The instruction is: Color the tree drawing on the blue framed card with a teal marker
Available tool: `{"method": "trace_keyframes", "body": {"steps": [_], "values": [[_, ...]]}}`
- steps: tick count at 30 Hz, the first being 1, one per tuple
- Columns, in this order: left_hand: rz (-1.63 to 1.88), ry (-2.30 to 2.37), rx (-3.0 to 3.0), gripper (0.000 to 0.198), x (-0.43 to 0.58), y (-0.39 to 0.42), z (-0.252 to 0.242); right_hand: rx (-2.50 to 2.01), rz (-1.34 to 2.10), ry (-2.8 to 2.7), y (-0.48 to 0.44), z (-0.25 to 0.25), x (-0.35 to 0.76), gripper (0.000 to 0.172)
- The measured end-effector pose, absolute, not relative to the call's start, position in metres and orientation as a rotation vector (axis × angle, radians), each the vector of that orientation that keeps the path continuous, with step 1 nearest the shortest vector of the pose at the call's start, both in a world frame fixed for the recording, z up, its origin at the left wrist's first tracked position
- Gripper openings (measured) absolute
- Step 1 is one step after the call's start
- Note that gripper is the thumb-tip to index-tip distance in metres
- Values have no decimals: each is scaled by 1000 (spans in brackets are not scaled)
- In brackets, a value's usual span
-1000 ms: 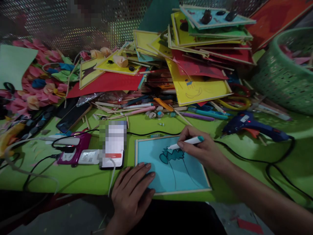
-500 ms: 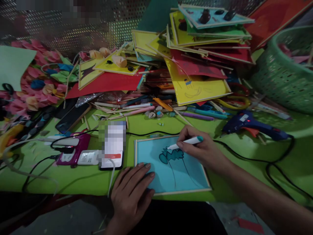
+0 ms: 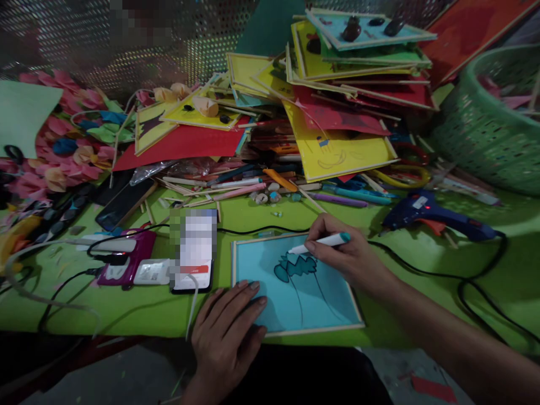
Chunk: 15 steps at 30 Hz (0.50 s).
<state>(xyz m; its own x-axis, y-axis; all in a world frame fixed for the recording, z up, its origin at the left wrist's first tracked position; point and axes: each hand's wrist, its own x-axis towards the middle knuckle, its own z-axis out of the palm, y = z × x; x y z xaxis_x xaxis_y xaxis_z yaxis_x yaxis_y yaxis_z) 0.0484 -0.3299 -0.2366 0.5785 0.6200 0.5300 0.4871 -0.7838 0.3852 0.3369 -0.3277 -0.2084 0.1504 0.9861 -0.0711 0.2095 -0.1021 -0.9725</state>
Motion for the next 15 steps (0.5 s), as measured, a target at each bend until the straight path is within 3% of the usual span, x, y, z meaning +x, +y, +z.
{"method": "trace_keyframes", "body": {"steps": [15], "values": [[998,930,2601,24,48,-330,-237,-1515,1078,-1195,-327,-207,337,26]]}}
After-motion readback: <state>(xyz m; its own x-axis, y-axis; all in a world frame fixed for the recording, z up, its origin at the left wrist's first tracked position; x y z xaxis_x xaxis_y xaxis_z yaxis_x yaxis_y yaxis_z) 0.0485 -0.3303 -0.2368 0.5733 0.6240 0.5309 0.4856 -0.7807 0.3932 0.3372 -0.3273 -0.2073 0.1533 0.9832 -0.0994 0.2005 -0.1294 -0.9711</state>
